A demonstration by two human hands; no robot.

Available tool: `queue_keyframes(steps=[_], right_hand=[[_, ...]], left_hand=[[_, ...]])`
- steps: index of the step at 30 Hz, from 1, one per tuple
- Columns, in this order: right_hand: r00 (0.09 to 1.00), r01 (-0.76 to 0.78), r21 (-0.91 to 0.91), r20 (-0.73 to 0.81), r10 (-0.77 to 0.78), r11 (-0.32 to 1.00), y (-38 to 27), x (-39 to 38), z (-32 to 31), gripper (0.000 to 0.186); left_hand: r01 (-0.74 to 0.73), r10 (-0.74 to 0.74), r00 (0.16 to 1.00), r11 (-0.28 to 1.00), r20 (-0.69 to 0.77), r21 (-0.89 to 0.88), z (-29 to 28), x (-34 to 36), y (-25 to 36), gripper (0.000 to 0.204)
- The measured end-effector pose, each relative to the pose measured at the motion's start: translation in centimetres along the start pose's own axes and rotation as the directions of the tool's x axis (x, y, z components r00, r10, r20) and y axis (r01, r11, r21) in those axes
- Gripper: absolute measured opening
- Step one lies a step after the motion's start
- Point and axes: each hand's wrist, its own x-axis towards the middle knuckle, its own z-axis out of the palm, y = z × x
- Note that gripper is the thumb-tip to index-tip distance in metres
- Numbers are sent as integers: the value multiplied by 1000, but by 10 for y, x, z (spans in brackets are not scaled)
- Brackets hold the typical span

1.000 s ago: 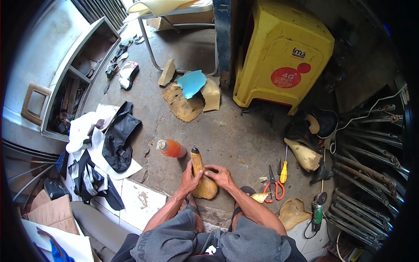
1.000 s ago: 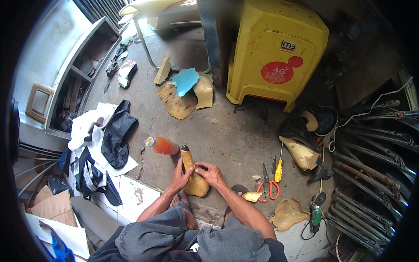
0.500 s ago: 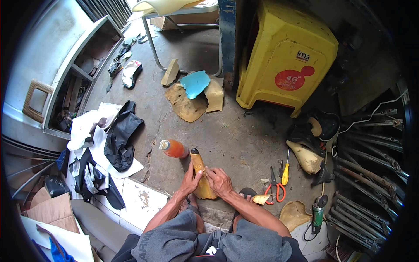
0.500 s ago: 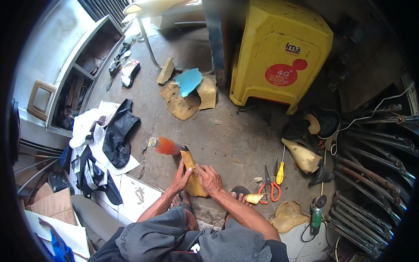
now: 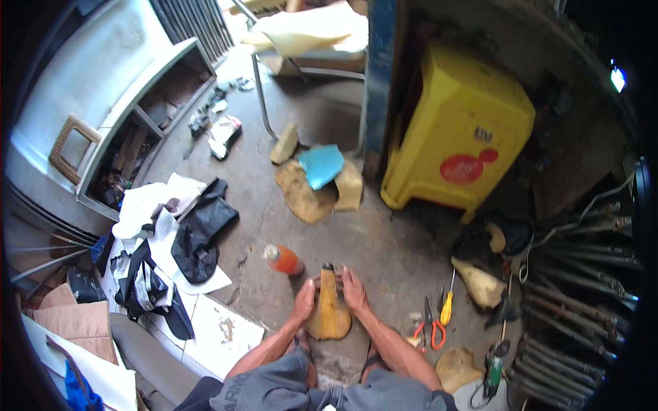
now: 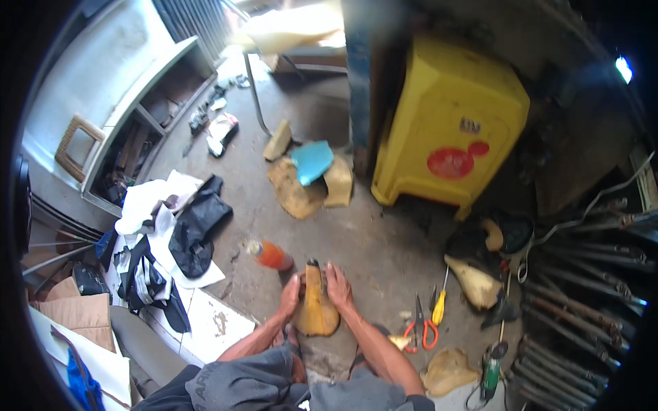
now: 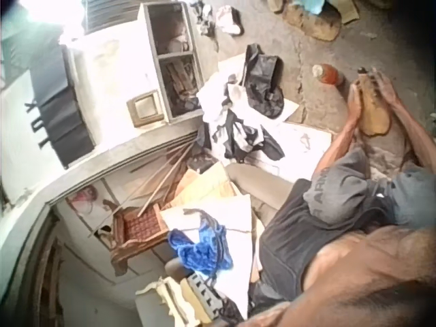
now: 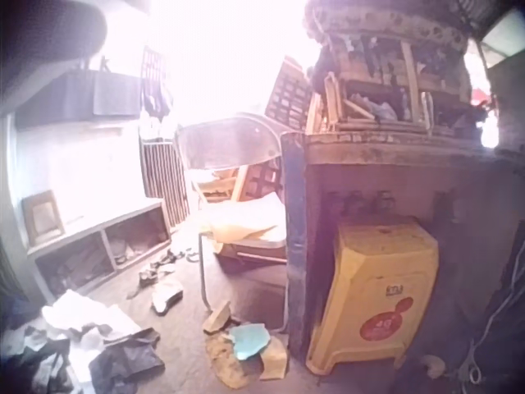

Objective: The person reupholsters a bicycle seat by applying adhesive from a bottle to the seat frame and a piece of foam, then pressing the foam onto the seat to bond them together.

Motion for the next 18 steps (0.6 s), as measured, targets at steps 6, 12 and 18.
queue_keyframes(steps=[6, 12, 18], right_hand=[[908, -281, 339, 396, 135, 898, 50, 19, 11, 82], [993, -103, 236, 77, 87, 966, 48, -8, 48, 85], [969, -220, 455, 203, 140, 863, 0, -21, 34, 72]], left_hand=[[198, -214, 974, 964, -76, -178, 37, 11, 5, 74], [505, -432, 848, 836, -308, 215, 41, 13, -19, 82], [263, -237, 947, 959, -219, 102, 42, 12, -15, 68]])
